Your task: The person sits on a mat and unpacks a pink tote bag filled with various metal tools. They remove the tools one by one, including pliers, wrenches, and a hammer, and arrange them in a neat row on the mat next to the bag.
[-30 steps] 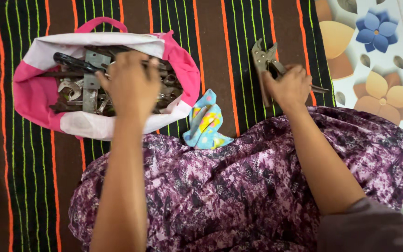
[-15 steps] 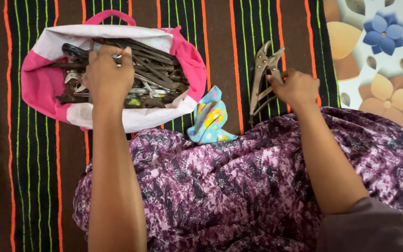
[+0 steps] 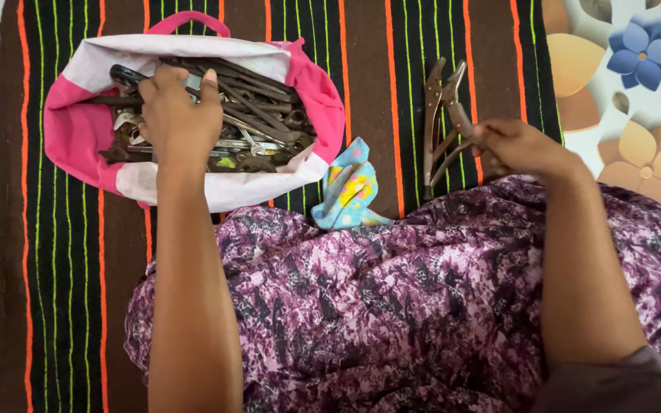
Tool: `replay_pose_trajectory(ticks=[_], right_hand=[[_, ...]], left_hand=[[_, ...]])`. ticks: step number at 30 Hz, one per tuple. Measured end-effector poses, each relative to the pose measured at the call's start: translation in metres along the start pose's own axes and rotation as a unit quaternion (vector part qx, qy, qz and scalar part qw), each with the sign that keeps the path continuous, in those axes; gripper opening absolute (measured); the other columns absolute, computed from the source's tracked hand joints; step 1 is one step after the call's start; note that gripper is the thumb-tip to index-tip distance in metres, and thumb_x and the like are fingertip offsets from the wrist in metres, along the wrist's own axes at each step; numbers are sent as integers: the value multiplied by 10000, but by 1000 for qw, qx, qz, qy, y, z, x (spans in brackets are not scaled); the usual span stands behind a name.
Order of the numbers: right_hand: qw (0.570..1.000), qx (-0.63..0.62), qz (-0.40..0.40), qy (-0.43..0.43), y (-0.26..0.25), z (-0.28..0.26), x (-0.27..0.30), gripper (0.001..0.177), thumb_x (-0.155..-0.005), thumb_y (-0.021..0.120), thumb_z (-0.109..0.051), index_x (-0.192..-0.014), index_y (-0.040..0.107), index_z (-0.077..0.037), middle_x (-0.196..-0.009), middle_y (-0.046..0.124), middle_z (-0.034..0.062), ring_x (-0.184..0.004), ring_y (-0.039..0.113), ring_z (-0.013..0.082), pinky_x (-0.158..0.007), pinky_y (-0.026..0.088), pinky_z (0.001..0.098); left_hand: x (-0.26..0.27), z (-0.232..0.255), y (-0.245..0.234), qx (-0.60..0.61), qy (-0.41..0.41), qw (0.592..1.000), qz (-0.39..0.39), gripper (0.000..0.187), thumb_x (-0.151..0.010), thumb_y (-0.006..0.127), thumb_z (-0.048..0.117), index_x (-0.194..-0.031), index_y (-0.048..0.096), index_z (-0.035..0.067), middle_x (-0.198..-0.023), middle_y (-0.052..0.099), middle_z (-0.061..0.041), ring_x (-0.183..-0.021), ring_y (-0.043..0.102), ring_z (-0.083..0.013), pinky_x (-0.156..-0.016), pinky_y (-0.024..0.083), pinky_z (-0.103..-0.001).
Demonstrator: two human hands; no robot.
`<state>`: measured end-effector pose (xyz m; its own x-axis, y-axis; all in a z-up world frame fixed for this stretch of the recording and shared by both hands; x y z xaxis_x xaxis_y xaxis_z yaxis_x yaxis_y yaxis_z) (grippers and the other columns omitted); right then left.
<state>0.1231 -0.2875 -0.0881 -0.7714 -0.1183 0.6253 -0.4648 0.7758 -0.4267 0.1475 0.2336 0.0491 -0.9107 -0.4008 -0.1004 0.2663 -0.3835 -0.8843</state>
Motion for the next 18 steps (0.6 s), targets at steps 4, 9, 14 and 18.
replay_pose_trajectory(ticks=[4, 9, 14, 18], right_hand=[[994, 96, 53, -29, -9, 0, 3, 453, -979, 597, -458, -1116, 727, -46, -827, 706, 91, -699, 572, 185, -653, 467, 419], [973, 179, 144, 2, -18, 3, 0, 476, -1005, 641, -491, -1060, 768, -36, -776, 675, 250, -739, 640, 349, -717, 510, 483], [928, 222, 281, -102, -42, -23, 0, 355, -979, 696, -486, -1134, 793, -182, -884, 703, 209, -842, 671, 424, -715, 516, 479], [939, 186, 284, -61, -47, -18, 4, 412, -896, 795, -522, -1166, 787, -211, -823, 693, 196, -760, 699, 365, -727, 528, 455]], left_hand=[[1, 2, -3, 17, 14, 1000, 22, 477, -991, 702, 463, -1249, 582, 79, -1286, 548, -193, -1157, 575, -436, -944, 396, -648], [1, 3, 0, 10, 20, 1000, 16, 471, -997, 706, 461, -1250, 582, 83, -1282, 552, -195, -1140, 579, -442, -940, 418, -627], [3, 0, -4, 9, 32, 999, 37, 465, -1011, 724, 438, -1250, 579, 66, -1281, 543, -214, -1152, 563, -461, -914, 425, -629], [3, 3, -5, 18, 55, 997, 60, 435, -1008, 745, 396, -1219, 578, 55, -1334, 496, -217, -1138, 573, -451, -928, 446, -601]])
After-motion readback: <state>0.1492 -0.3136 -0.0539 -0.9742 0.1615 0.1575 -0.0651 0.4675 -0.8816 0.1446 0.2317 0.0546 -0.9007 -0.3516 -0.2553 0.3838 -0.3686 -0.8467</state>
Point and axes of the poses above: each hand's wrist, its own x-axis away from the middle knuckle, its own y-axis out of the palm, z = x × y, the point moved 9 cm from there along -x, towards the middle knuckle
